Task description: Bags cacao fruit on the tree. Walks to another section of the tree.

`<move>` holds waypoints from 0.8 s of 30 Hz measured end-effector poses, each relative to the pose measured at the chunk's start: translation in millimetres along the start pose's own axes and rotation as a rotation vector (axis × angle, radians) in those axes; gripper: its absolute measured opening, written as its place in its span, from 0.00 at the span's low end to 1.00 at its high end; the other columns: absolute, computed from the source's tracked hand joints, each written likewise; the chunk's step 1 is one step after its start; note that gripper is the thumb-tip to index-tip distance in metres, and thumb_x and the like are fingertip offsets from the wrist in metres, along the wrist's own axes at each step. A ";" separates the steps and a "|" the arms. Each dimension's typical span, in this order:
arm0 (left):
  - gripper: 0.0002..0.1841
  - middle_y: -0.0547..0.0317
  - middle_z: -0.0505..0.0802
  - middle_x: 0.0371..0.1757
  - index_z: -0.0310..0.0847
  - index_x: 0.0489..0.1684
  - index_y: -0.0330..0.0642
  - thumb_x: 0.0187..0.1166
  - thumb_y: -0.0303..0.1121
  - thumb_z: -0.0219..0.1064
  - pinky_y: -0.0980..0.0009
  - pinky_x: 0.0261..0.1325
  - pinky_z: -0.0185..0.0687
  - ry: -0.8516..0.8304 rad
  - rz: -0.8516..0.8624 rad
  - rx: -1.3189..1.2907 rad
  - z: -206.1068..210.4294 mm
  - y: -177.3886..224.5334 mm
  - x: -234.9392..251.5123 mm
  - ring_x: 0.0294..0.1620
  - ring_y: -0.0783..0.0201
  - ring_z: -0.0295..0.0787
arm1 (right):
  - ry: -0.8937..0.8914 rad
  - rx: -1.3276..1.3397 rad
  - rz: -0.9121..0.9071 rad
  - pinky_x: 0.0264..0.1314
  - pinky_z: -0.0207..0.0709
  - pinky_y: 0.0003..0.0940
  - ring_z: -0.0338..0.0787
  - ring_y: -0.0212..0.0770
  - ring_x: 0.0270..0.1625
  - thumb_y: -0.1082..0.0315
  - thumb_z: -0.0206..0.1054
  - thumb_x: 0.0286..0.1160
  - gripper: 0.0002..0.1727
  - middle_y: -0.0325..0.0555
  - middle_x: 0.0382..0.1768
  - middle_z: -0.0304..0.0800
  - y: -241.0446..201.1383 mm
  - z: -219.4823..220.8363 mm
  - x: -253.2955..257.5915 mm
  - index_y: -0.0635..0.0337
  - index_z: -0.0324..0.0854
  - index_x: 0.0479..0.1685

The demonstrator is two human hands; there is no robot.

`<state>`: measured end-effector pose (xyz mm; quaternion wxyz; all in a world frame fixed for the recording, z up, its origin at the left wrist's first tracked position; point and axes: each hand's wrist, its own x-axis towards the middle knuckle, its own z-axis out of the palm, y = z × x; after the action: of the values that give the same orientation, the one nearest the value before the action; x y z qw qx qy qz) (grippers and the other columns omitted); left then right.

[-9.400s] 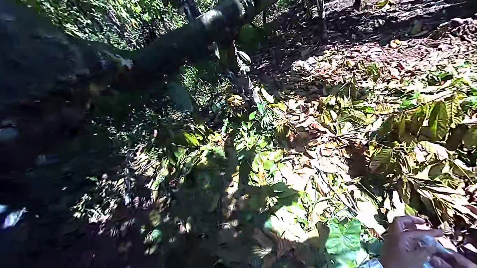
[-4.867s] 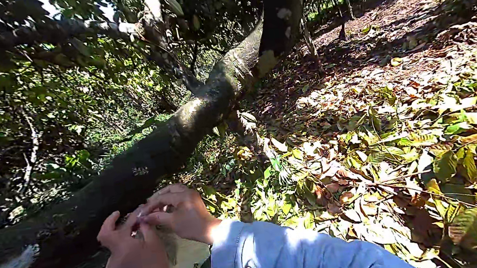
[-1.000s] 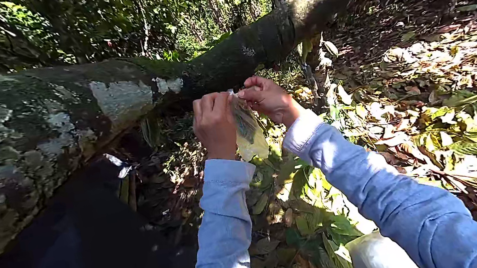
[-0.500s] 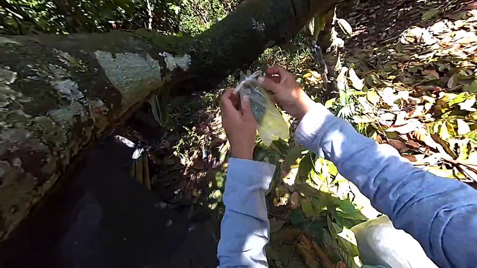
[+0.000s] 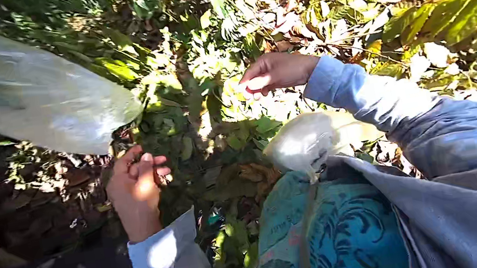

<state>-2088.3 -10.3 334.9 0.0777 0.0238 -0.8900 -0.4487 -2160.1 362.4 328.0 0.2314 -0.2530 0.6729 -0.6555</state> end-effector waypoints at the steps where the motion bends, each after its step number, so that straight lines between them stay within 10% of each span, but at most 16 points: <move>1: 0.21 0.64 0.92 0.38 0.70 0.75 0.32 0.90 0.34 0.55 0.80 0.29 0.84 -0.041 0.001 -0.039 13.6 -7.3 -5.7 0.25 0.79 0.86 | 0.037 -0.047 0.023 0.52 0.84 0.29 0.89 0.29 0.46 0.68 0.58 0.87 0.13 0.39 0.46 0.92 2.0 -14.0 -32.6 0.65 0.85 0.58; 5: 0.19 0.61 0.94 0.38 0.76 0.67 0.26 0.89 0.32 0.53 0.81 0.35 0.85 -0.279 0.014 -0.049 76.0 1.1 -23.6 0.29 0.80 0.87 | -0.003 -0.108 -0.024 0.50 0.89 0.27 0.94 0.28 0.44 0.70 0.58 0.83 0.13 0.36 0.43 0.96 11.2 -32.5 -145.1 0.64 0.89 0.49; 9: 0.14 0.48 0.94 0.53 0.87 0.53 0.27 0.86 0.31 0.60 0.61 0.61 0.87 -0.670 0.377 -0.065 154.9 36.0 -32.6 0.55 0.63 0.92 | -0.009 -0.300 0.038 0.47 0.88 0.27 0.93 0.29 0.40 0.70 0.61 0.84 0.13 0.43 0.40 0.97 22.1 18.8 -195.1 0.67 0.91 0.46; 13: 0.11 0.37 0.72 0.85 0.94 0.46 0.39 0.77 0.38 0.74 0.30 0.78 0.58 -1.112 0.551 0.451 211.9 72.3 -41.1 0.88 0.32 0.59 | 0.048 -0.689 0.513 0.63 0.78 0.57 0.90 0.62 0.55 0.79 0.60 0.81 0.12 0.67 0.50 0.91 51.0 82.8 -167.2 0.76 0.87 0.52; 17: 0.19 0.31 0.75 0.80 0.82 0.67 0.26 0.76 0.20 0.66 0.43 0.79 0.70 -1.156 0.432 0.635 214.3 80.9 -35.6 0.81 0.33 0.69 | 0.357 -0.739 0.711 0.75 0.73 0.63 0.78 0.68 0.77 0.77 0.61 0.82 0.25 0.70 0.74 0.78 92.8 98.9 -147.7 0.71 0.72 0.79; 20: 0.25 0.33 0.77 0.78 0.76 0.75 0.29 0.75 0.14 0.63 0.47 0.79 0.72 -1.142 0.463 0.551 212.7 77.7 -41.6 0.79 0.35 0.72 | 0.505 -0.770 0.651 0.63 0.79 0.68 0.87 0.69 0.65 0.65 0.73 0.76 0.27 0.70 0.64 0.85 114.5 101.5 -144.7 0.71 0.77 0.71; 24: 0.16 0.37 0.90 0.65 0.86 0.59 0.28 0.76 0.17 0.61 0.52 0.73 0.79 -1.130 0.742 0.202 213.1 64.1 -50.7 0.70 0.42 0.85 | 0.611 -0.838 0.412 0.55 0.81 0.70 0.92 0.71 0.52 0.76 0.67 0.74 0.09 0.69 0.47 0.91 137.9 101.4 -130.3 0.73 0.88 0.46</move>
<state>-2070.6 203.0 255.7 -0.2528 -0.5135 -0.7807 -0.2509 -2000.3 370.5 184.1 0.0288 0.0148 0.9479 -0.3169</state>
